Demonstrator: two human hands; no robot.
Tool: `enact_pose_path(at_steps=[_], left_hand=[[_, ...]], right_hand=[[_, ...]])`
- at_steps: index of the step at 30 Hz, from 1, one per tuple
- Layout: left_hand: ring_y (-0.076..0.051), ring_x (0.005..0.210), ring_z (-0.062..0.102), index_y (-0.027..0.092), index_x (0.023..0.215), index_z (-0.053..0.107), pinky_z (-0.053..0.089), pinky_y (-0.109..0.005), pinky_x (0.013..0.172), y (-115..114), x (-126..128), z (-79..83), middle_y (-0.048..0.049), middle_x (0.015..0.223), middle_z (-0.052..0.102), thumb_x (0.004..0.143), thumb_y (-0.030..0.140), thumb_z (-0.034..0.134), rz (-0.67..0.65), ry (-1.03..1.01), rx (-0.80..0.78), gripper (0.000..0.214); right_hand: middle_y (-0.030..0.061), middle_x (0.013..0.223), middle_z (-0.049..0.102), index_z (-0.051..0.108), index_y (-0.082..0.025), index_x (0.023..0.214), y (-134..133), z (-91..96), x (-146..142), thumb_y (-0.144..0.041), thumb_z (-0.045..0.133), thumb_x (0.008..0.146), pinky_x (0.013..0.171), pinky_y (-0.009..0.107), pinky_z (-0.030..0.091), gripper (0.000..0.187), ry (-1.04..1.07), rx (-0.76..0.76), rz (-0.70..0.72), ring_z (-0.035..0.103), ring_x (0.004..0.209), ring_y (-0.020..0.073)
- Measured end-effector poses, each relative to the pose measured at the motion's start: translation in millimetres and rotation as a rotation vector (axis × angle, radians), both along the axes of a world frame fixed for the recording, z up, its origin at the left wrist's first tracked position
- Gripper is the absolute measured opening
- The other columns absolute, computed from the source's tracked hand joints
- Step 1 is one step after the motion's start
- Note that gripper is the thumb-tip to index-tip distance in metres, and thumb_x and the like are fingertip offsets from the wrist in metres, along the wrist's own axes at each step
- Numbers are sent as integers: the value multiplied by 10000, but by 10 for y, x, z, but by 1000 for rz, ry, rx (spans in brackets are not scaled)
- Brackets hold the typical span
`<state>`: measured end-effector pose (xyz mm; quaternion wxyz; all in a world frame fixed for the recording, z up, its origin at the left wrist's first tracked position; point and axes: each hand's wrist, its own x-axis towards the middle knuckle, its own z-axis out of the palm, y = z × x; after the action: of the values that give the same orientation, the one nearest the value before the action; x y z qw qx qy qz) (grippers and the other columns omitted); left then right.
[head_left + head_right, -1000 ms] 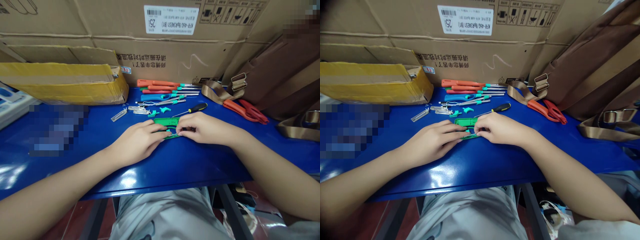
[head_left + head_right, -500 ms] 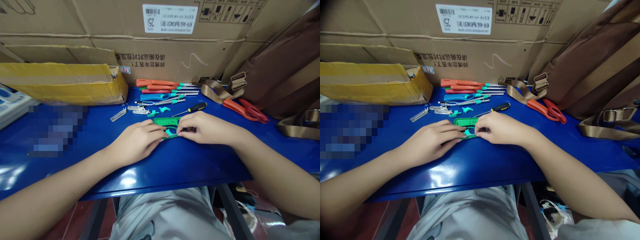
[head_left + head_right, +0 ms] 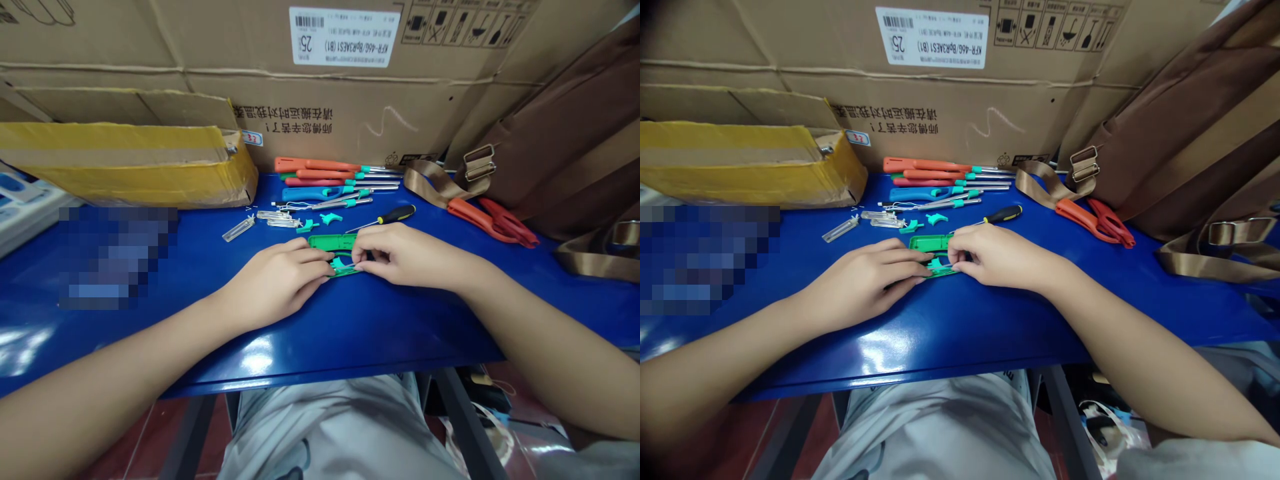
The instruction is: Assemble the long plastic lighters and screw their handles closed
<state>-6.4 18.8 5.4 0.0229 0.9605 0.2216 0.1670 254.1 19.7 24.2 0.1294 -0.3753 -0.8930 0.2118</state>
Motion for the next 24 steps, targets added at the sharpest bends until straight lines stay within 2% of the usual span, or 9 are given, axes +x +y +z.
enact_pose_path(at_steps=[6, 9, 14, 18, 24], left_hand=[[-230, 1042, 662, 207, 1090, 737, 543, -390, 938, 1, -2, 5, -44, 1199, 745, 1044, 246, 500, -1, 3, -23, 245], [-226, 1059, 663, 202, 1109, 727, 536, -385, 950, 0, 3, 8, -49, 1209, 746, 1044, 247, 502, -2, 1, -19, 238], [-217, 1029, 660, 199, 1120, 694, 533, -353, 912, -5, 4, 19, -45, 1180, 750, 1046, 245, 498, 15, 6, -20, 215], [-224, 1022, 655, 200, 1130, 669, 532, -348, 889, -5, -2, 19, -42, 1148, 747, 1041, 247, 503, 37, 23, -55, 193], [-223, 1015, 645, 199, 1138, 659, 528, -347, 877, -1, 1, 10, -42, 1136, 741, 1043, 249, 500, 37, 19, -73, 192]], right_hand=[[21, 890, 657, 634, -175, 906, -10, 31, 15, -83, 579, 894, 708, 253, 408, 108, -3, -15, 17, 569, 765, 138], [22, 909, 636, 616, -178, 945, -8, 66, 64, -152, 598, 917, 683, 257, 391, 42, -5, -21, 9, 531, 724, 129], [30, 938, 635, 616, -185, 1066, 18, 152, 210, -305, 640, 915, 622, 260, 380, 195, -89, -135, -51, 518, 671, 126], [41, 922, 678, 664, -195, 961, 68, 182, 283, -376, 602, 938, 674, 275, 396, 193, -150, -132, -100, 569, 769, 163], [-2, 731, 640, 703, -192, 842, 104, 134, 272, -462, 628, 920, 590, 264, 350, 291, -150, -241, -99, 519, 637, 130]])
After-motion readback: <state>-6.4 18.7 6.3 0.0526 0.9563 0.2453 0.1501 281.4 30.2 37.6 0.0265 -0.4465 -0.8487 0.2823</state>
